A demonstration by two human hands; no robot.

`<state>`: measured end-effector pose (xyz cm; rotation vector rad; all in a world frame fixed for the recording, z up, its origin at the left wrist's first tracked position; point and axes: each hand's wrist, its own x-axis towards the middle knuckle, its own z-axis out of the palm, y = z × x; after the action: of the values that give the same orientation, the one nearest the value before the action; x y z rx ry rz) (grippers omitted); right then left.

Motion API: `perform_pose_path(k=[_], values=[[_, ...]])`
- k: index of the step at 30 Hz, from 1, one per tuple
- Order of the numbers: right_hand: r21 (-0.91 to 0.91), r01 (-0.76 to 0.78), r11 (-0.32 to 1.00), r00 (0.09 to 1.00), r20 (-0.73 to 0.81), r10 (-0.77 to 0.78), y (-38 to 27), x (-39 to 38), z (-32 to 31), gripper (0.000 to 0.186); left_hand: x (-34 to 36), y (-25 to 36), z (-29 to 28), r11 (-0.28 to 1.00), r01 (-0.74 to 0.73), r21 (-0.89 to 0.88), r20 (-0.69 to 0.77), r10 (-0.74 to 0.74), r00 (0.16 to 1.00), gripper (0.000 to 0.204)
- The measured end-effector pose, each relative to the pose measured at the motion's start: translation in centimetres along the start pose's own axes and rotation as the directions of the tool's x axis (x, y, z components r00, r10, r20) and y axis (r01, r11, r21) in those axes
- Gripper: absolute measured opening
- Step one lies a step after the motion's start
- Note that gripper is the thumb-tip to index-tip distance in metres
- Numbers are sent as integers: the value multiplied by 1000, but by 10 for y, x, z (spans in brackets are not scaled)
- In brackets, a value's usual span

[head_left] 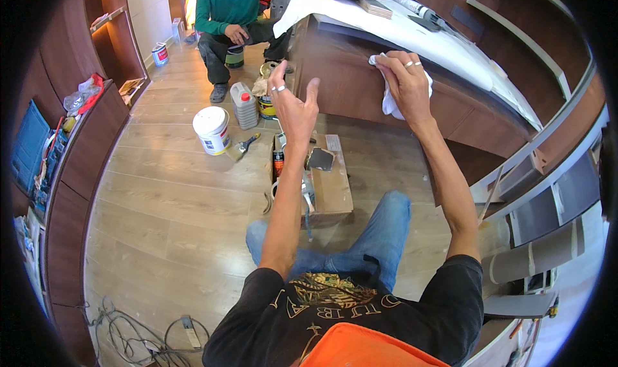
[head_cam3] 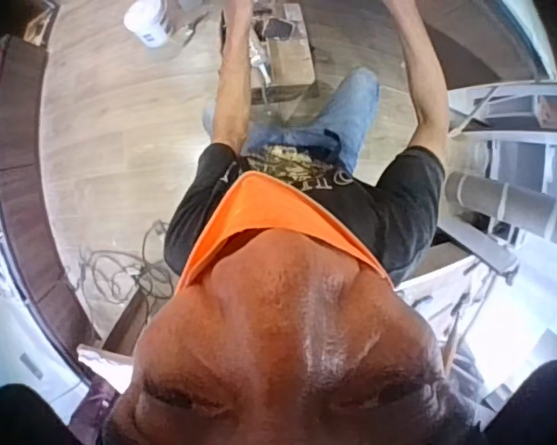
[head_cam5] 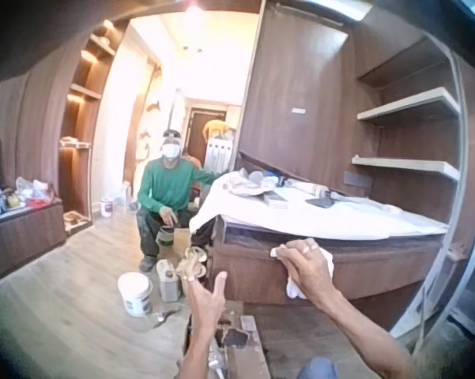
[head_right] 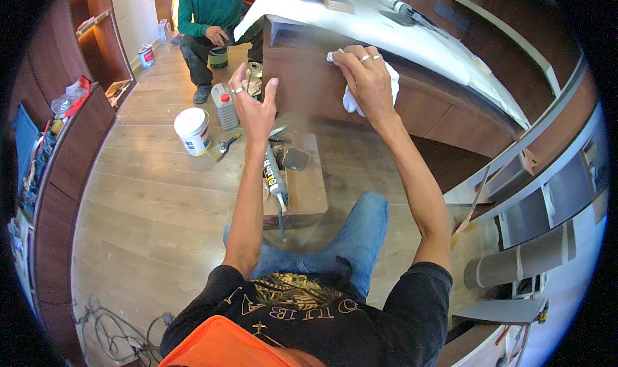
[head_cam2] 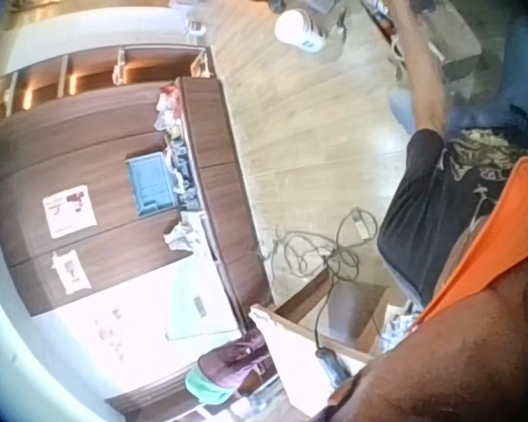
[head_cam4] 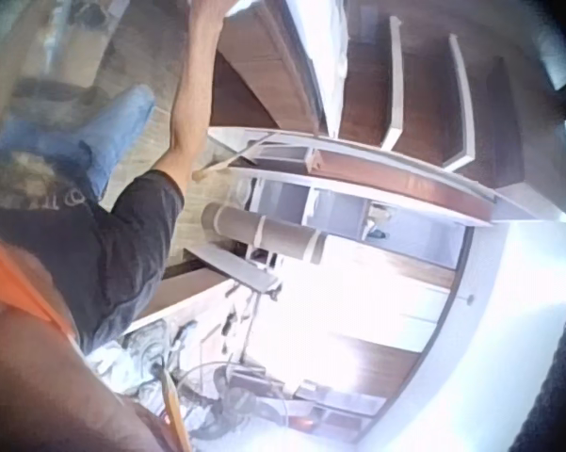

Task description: The person kneels on the floor and wipes a wooden cabinet edge with a cloth. They then pick up a pair of scissors and a pencil, mark the edge, and trim the edge banding with the scissors. The person continues to trim and clean the edge of the cabinet.

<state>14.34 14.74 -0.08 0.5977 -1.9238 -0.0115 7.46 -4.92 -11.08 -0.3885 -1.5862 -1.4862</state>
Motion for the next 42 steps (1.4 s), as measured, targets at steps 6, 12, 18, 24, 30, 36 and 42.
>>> perform_pose_path(k=[6,12,18,24,30,36,42], values=[[-69,166,984,985,-25,-168,6,2,21,20,5,-47,23,918,200,-342,154,-155,976,54],[31,396,918,918,-1,-396,-12,11,73,32,0,-55,26,889,212,-405,170,-155,973,49],[-73,367,927,927,-51,-371,-28,18,97,39,6,-58,22,883,228,-410,187,-163,969,46],[-4,223,975,974,-35,-223,-54,38,98,27,13,-49,14,893,238,-381,216,-165,962,45],[-105,118,987,993,-5,-120,-6,-6,26,29,7,-46,20,880,258,-397,203,-190,961,50],[-24,145,989,970,-192,-147,-20,0,70,12,6,-42,15,886,347,-307,249,-277,928,48],[-31,-251,968,895,-388,219,32,-62,19,14,14,-2,22,981,-181,-62,-31,180,983,29]])
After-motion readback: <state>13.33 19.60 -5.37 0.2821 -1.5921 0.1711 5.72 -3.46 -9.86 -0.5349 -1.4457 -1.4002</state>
